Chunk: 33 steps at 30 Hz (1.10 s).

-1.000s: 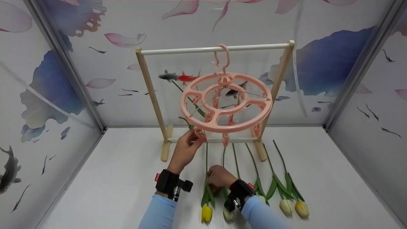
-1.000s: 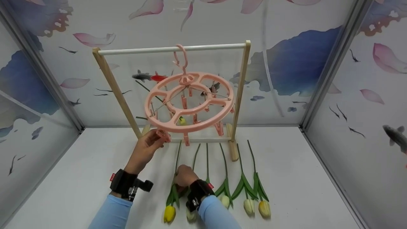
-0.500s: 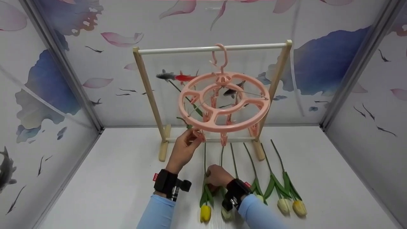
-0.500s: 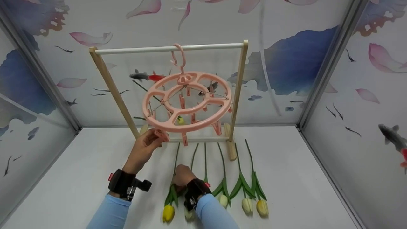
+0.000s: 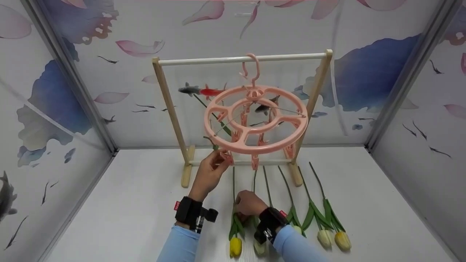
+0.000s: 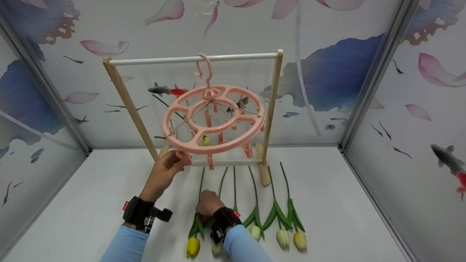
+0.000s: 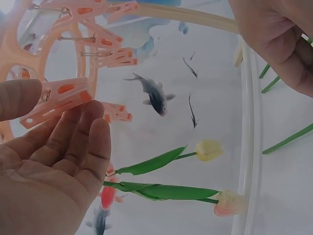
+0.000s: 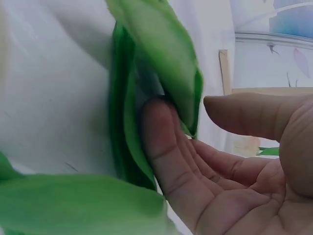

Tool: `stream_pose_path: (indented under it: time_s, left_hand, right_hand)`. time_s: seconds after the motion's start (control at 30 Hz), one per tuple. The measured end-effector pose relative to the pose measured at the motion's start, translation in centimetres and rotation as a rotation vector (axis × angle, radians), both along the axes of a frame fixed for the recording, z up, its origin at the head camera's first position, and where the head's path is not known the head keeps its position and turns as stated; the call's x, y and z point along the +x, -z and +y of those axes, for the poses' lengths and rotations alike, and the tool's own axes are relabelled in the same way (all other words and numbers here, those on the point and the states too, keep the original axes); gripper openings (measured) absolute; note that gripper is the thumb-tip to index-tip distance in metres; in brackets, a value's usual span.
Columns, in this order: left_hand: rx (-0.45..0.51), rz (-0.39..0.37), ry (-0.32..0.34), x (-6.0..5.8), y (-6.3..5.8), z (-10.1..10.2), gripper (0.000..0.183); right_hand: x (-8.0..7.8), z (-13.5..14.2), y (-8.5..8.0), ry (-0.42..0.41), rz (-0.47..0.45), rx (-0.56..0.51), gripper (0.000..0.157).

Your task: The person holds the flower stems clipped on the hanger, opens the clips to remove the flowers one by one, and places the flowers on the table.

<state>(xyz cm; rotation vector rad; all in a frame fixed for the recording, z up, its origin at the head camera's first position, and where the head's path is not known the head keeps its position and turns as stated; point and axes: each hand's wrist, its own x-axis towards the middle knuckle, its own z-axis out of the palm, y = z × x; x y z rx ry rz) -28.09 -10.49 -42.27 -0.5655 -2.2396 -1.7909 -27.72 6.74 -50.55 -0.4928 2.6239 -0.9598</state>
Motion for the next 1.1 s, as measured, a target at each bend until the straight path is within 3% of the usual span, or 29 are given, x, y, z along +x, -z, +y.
stream_pose_path:
  time_s: [0.2, 0.47, 0.77, 1.1]
  left_hand:
    - [-0.008, -0.011, -0.006, -0.1, 0.1, -0.1, 0.033]
    - [-0.048, -0.022, -0.025, 0.0, 0.1, -0.2, 0.036]
    - [-0.084, 0.003, -0.029, 0.1, 0.0, -0.3, 0.037]
    - [-0.103, 0.029, -0.035, -0.1, 0.2, -0.6, 0.035]
  right_hand:
    - [0.2, 0.5, -1.0, -0.025, 0.047, -0.013, 0.01]
    - [0.5, 1.5, -2.9, -0.039, -0.017, -0.119, 0.007]
    - [1.0, 2.9, -5.1, -0.062, 0.015, -0.216, 0.024]
    - [1.1, 3.9, -6.8, -0.114, 0.146, -0.34, 0.024]
